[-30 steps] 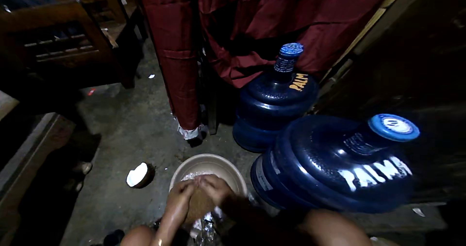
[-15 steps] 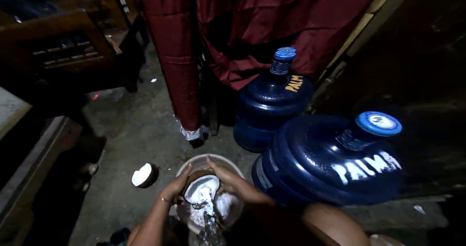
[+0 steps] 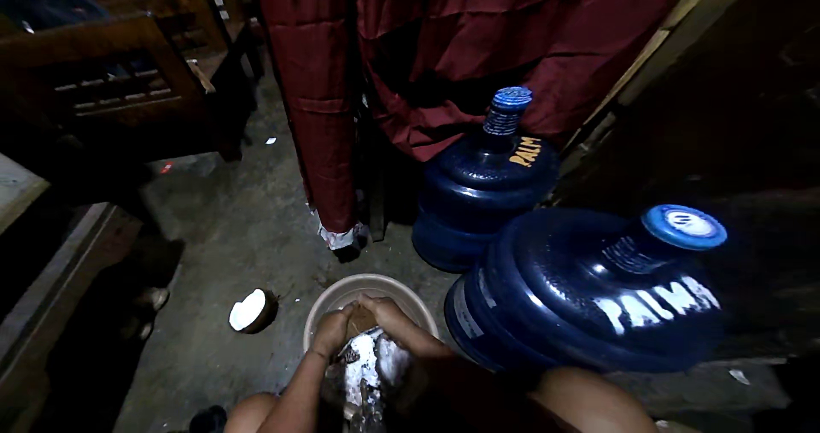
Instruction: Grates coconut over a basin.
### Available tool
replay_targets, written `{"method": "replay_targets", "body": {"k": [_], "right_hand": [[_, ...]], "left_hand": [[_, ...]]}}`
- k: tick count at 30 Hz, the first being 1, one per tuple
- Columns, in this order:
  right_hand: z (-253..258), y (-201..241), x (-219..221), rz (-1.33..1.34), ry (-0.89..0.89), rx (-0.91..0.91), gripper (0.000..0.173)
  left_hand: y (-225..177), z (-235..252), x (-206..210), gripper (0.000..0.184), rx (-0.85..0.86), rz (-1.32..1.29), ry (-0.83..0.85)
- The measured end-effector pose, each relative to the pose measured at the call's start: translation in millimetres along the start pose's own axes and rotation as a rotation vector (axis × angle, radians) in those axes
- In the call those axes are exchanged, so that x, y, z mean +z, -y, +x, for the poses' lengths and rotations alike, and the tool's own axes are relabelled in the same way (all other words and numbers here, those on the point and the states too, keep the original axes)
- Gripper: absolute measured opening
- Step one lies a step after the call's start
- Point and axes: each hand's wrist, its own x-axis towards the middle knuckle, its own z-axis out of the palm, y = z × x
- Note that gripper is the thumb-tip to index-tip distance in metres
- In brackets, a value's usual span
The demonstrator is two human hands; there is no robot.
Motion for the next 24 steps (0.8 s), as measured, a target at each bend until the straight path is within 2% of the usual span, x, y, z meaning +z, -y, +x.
{"method": "replay_targets", "body": {"k": [1, 3, 4, 6, 7, 9, 12, 14, 16, 19, 21, 22, 24], "right_hand": [[-9, 11, -1, -0.034, -0.006, -0.051, 0.065], [-47, 29, 0, -0.102, 0.001, -0.197, 0.055], [-67, 25, 7, -0.136, -0.034, -0.321, 0.047], [-79, -3, 31, -0.188, -0.233, -0.642, 0.035], [-75, -15, 40, -0.191, -0.280, -0.678, 0.033], [-62, -17, 47, -0.252, -0.242, -0.531, 0.033], [-28, 14, 24, -0.379, 0.029, -0.183, 0.043], [-2, 17, 16, -0.314, 0.057, -0.126, 0.045], [-3, 25, 14, -0.247, 0.027, -0.148, 0.045], [-60, 40, 12, -0.271, -0.027, -0.312, 0.043], [-86, 12, 27, -0.286, -0.215, -0.609, 0.040], [-86, -5, 35, -0.256, -0.270, -0.693, 0.038], [-64, -27, 42, -0.229, -0.237, -0.673, 0.039]], "left_hand": [[-2, -8, -3, 0.054, 0.000, -0.147, -0.053], [-6, -41, -11, 0.043, 0.079, -0.318, -0.120], [-2, -60, -12, 0.039, 0.145, -0.337, -0.139], [17, -78, 0, 0.036, 0.291, -0.363, -0.246], [31, -74, 13, 0.035, 0.313, -0.407, -0.304], [51, -53, 26, 0.029, 0.243, -0.478, -0.344], [46, -10, 21, 0.033, 0.053, -0.429, -0.255], [36, 6, 14, 0.042, -0.028, -0.412, -0.170], [25, 2, 3, 0.048, -0.016, -0.452, -0.117], [4, -48, -11, 0.048, 0.093, -0.389, -0.080], [9, -77, -1, 0.044, 0.169, -0.348, -0.162], [19, -80, 10, 0.040, 0.196, -0.367, -0.228], [38, -61, 26, 0.031, 0.171, -0.411, -0.288]]}}
